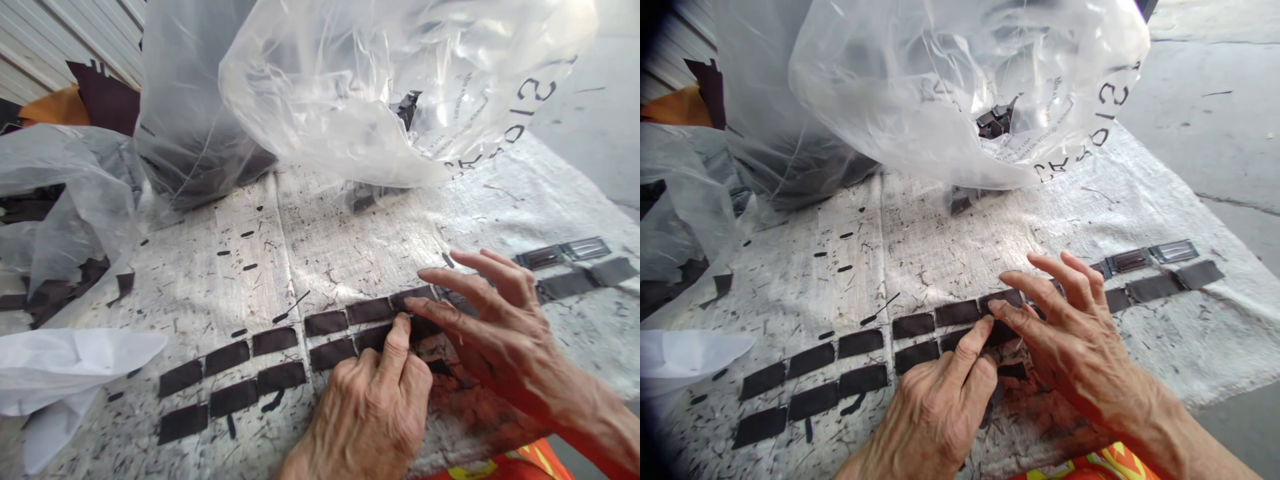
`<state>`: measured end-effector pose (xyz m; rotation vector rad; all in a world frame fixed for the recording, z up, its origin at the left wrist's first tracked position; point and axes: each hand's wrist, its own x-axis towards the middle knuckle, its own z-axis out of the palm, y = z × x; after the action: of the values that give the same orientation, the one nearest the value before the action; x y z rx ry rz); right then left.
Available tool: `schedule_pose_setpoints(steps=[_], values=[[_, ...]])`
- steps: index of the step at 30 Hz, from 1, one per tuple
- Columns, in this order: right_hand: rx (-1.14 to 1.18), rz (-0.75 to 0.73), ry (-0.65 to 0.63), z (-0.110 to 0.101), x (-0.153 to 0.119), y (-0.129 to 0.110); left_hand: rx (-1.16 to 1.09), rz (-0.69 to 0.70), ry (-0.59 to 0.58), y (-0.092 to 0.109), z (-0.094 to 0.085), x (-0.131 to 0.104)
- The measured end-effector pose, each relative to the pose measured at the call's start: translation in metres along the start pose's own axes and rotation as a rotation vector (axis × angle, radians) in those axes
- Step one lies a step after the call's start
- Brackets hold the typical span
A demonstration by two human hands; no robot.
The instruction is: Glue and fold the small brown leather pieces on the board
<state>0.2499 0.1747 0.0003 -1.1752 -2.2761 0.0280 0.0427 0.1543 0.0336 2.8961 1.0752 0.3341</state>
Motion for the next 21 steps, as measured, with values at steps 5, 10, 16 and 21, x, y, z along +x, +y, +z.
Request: schedule_pose_setpoints(steps=[5,10,16,21], values=[[-0.063,-0.006,-0.091,0.004,-0.006,-0.001,-0.024,0.006,0.011,0.000,0.000,0.002],[-0.109,0.051,-0.108,0.005,-0.005,-0.006,-0.006,-0.014,-0.003,0.000,-0.004,0.003],[-0.117,0.067,-0.085,0.009,-0.010,-0.017,-0.015,-0.002,0.043,0.000,-0.004,0.000],[0.053,0.152,-0.021,0.016,-0.013,-0.009,0.020,-0.016,0.069,0.001,-0.003,-0.002]])
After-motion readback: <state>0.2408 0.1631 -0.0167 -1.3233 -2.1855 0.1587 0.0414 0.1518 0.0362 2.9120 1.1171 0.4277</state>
